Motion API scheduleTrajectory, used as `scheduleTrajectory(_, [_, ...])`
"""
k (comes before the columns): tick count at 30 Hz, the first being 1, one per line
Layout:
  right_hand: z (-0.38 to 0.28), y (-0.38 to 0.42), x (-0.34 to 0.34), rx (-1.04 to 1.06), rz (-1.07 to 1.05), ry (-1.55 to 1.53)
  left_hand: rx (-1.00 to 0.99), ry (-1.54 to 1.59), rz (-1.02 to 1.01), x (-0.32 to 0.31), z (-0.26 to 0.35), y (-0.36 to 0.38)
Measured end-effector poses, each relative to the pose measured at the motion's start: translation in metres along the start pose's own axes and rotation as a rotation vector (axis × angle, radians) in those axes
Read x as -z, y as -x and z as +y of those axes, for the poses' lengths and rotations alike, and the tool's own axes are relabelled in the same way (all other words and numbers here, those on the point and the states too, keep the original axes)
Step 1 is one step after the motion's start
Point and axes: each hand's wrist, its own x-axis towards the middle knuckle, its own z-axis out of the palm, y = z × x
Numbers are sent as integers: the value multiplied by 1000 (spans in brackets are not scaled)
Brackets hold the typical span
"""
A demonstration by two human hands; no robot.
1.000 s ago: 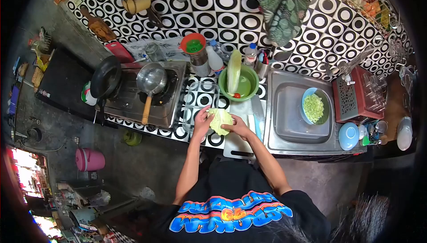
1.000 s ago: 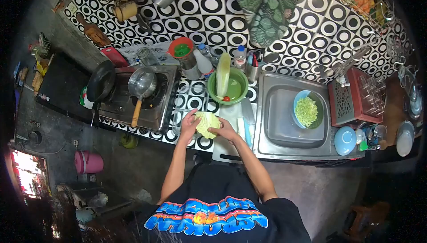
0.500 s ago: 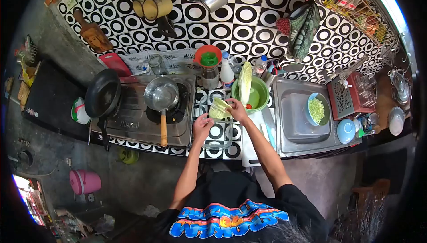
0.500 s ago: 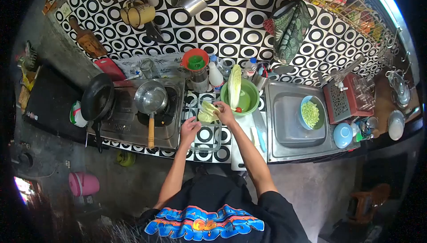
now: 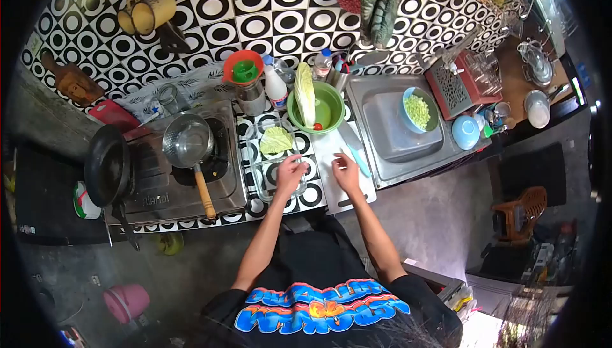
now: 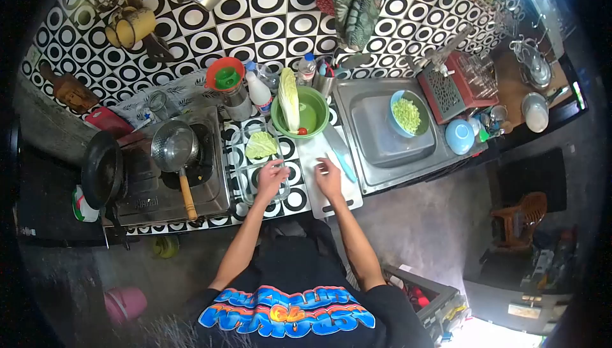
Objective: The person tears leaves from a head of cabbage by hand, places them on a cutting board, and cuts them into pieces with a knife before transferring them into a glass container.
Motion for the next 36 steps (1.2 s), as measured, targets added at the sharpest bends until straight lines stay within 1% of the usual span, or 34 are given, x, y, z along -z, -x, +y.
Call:
scheduleTrajectory(1, [7,3,9,48,117,30,2,-17,-40,-11,-2,-3])
scheduleTrajectory(3, [20,3,26,56,204,221,-35,-90,-74,-35,-8,-9])
scheduleTrajectory(5, [31,4,34,90,197,326,-48,-129,-103,-54,-14,-14])
scheduleTrajectory(7, [44,3,41,61,152,375,-37,-136,-126,-68,-23,-17])
scheduleTrajectory(8, [50,0,44,50,129,399,-65,-170,-140,-73,-27,-17])
scheduleTrajectory(11, [78,-8,46,143,27,277,25,-211,-112,-84,-30,-18])
scheduleTrajectory(12, [77,-10,49,164,48,217,35,-223,-108,-84,-33,-18])
scheduleTrajectory(15, [72,-17,59,-112,-84,-169,26,-218,-54,-87,-43,-22])
scheduleTrajectory(16, [66,-20,65,-215,-167,-274,38,-213,-35,-89,-43,-23])
scheduleTrajectory(19, [53,-25,72,-453,-303,-725,-31,-255,60,-106,-41,-25])
scheduleTrajectory(20, [56,-27,74,-461,-364,-729,4,-175,64,-112,-39,-26])
scheduleTrajectory(23, [60,-27,77,-535,-389,-762,10,-126,26,-120,-37,-28])
scheduleTrajectory(24, [61,-28,80,-551,-399,-745,4,-125,65,-124,-35,-26])
scheduleTrajectory(27, [63,-27,80,-531,-338,-717,18,-111,119,-129,-32,-17])
scheduleTrajectory(30, [68,-23,75,-345,-251,-425,-7,-71,187,-129,-33,-10])
scheduleTrajectory(33, [56,-20,68,32,-199,-94,-40,-65,262,-125,-30,-5])
scheduleTrajectory(36, [14,-18,59,142,-324,-205,16,86,276,-118,-20,-3])
